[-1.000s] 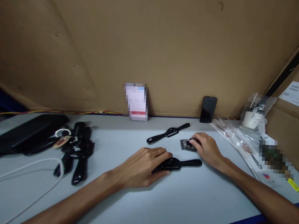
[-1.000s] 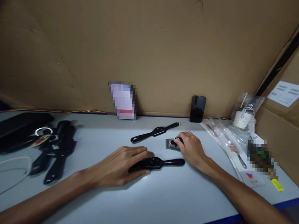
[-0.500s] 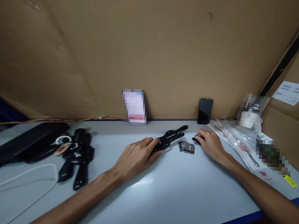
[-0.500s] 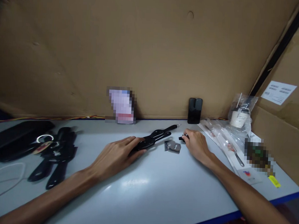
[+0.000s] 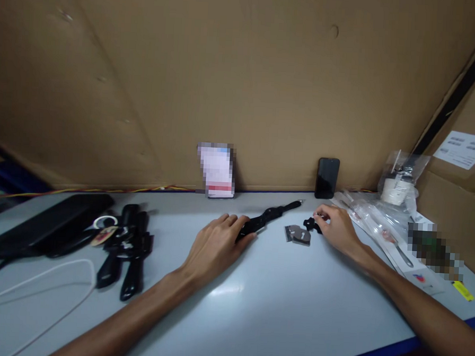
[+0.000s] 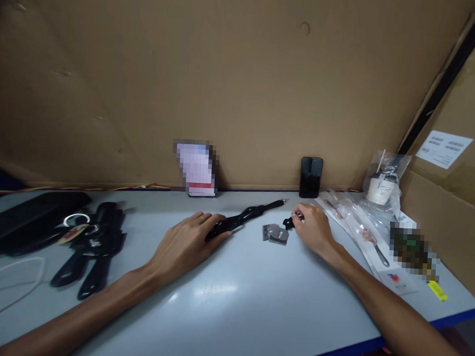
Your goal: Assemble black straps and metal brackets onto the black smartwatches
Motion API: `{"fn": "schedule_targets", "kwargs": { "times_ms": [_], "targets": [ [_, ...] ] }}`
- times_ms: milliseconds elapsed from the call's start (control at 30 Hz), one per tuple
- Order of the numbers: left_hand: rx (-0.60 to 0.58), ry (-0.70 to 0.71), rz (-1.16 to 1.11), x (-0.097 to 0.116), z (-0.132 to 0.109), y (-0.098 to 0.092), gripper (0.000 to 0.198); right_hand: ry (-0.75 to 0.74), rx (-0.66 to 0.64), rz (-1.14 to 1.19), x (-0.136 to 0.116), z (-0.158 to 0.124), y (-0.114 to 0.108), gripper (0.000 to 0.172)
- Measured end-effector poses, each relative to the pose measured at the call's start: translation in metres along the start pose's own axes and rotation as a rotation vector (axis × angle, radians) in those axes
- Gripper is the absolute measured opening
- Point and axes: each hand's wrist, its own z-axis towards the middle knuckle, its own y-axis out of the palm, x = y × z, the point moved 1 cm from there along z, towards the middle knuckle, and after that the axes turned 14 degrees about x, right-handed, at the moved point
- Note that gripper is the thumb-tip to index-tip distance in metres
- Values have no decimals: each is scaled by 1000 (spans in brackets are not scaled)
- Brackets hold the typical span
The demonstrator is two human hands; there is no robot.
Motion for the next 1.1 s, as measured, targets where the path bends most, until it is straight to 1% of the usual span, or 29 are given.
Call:
{"fn": "schedule_targets", "kwargs": {
  "times_ms": [67, 100, 167, 200, 267, 367, 433, 500, 633, 700, 733, 800, 867, 900, 1000, 1100],
  "targets": [
    [23, -28, 16, -4, 2, 0, 28, -39, 2, -99, 5, 2, 0, 15],
    [26, -40, 23, -5, 2, 0, 28, -75, 1, -119, 6, 2, 1, 20],
    [22, -45, 18, -7, 3, 1, 26, -152, -23, -115, 7, 4, 7, 37],
    [18, -37, 2, -7, 3, 2, 25, -182, -51, -99, 7, 5, 12, 46],
    [19, -9, -58, -6, 3, 5, 21, -212, -133, -56, 6, 9, 23, 56],
    [32, 51, -187, -7, 1, 12, 21, -232, -270, -49, 6, 17, 37, 62],
    [48, 66, -246, -10, 0, 15, 23, -233, -316, -79, 8, 22, 39, 62],
    [75, 49, -270, -12, -1, 17, 24, -233, -309, -149, 8, 22, 33, 60],
    [101, 33, -275, -14, -4, 19, 30, -265, -292, -350, -2, 12, 8, 51],
    [92, 34, -282, -12, -5, 19, 31, -229, -295, -390, -11, 6, -3, 51],
    [87, 35, -291, -12, -6, 19, 30, -210, -282, -382, -15, 3, -7, 49],
    [73, 54, -318, -10, -6, 18, 29, -207, -229, -311, -23, -1, -10, 40],
    [51, 102, -349, -9, -4, 15, 25, -257, -194, -200, -28, -5, -8, 30],
    [40, 133, -365, -8, -3, 13, 24, -292, -202, -147, -29, -7, -6, 28],
    [17, 216, -400, -7, 0, 6, 25, -369, -286, -61, -26, -10, 1, 32],
    [-20, 269, -417, -8, 2, 3, 22, -403, -308, -101, -19, -9, 3, 37]
  ]
}}
